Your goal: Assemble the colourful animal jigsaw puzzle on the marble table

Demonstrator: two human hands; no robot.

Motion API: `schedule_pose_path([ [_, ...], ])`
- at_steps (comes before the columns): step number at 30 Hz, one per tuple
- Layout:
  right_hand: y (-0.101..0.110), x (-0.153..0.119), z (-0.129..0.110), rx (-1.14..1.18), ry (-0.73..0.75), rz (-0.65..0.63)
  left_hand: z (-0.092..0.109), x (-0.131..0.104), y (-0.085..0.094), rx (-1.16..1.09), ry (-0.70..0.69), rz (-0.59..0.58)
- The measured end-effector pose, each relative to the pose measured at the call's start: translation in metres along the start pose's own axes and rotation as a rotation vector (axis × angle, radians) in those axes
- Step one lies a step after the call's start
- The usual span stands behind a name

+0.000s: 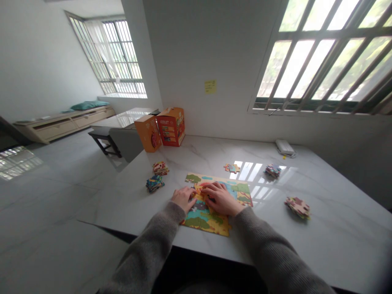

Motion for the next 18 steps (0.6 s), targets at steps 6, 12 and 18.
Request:
schedule_pose_path([
  [6, -0.003, 0.000, 0.002, -0.003, 0.003, -0.001, 0.010, -0.014, 0.005, 0.068, -0.057, -0.005],
  [12, -0.007, -0.001, 0.006, -0.021, -0.032, 0.011, 0.003, -0.015, 0.003, 0.019, -0.052, -0.009],
  [18, -0.007, -0.001, 0.005, -0.025, -0.027, 0.015, -0.008, -0.012, 0.003, -0.138, -0.068, 0.042],
])
Point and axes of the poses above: each hand's wrist, its own x-axis towards the middle knuckle, its own y-axis out of the back of the hand, z = x × y, the point moved 7 cm from there along x, towards the middle knuckle, and after that the axes turned 11 degrees about x, right-handed, at the moved point
